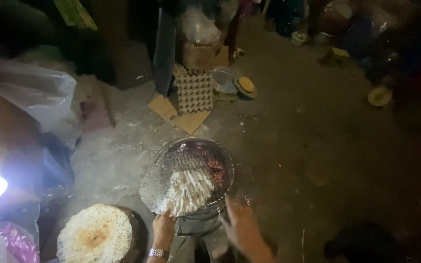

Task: Grilling rice crackers over a charcoal fire, flipping them by hand to ensure even cooking and puffing.

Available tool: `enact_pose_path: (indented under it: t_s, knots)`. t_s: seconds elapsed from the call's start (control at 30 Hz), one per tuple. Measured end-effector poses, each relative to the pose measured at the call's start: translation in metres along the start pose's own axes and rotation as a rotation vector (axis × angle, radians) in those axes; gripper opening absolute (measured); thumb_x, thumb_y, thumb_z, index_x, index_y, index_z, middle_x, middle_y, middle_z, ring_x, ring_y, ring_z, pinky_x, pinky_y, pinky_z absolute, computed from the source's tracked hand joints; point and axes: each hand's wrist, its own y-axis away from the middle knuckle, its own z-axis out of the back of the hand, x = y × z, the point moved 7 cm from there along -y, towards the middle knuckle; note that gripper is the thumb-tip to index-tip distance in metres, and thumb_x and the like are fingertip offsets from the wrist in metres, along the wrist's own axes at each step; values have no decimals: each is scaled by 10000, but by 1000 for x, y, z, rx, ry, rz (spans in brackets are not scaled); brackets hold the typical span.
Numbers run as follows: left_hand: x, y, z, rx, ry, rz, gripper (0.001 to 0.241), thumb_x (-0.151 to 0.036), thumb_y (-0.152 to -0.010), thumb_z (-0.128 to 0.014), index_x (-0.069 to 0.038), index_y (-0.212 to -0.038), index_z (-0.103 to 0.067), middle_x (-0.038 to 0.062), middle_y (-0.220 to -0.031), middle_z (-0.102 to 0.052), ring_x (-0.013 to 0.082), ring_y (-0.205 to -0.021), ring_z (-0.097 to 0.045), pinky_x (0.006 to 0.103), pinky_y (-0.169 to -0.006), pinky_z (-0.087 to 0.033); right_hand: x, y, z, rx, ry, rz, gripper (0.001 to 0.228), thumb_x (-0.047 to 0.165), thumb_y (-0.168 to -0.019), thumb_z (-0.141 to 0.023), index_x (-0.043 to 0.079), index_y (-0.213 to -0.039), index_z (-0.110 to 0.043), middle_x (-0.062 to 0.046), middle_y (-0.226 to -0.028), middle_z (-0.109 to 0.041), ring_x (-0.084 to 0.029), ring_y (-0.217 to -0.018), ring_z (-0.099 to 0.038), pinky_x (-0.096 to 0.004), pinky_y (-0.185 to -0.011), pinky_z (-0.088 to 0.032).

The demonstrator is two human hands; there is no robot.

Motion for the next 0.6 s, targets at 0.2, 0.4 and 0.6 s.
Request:
enact_pose_path:
  t_s: [0.2,0.4,0.6]
  knots:
    - [27,-14,-13,148,598,-456,103,67,-769,-577,34,-859,-614,119,-831,-690,188,-712,-650,281,-650,-521,-62,80,-196,69,53,-41,920,204,-654,-732,42,-1442,-284,-244,-1078,-624,-436,-862,-632,-471,-723,-527]
    - [-21,40,13,-130,-695,-854,274,-92,-732,-571,-218,-946,-688,-66,-951,-651,150,-979,-586,306,-903,-458,-115,101,-306,123,251,23,797,66,-787,-535,-37,-1466,-130,-109,-750,-642,-295,-607,-605,-411,-681,-494]
    - [30,30,12,150,1338,164,440,10,-941,-394,157,-1353,-352,335,-1300,-461,428,-1150,-480,479,-1009,-370,-110,99,-295,169,214,-8,795,83,-828,-539,-128,-1441,-77,-137,-688,-608,-284,-582,-588,-404,-692,-494]
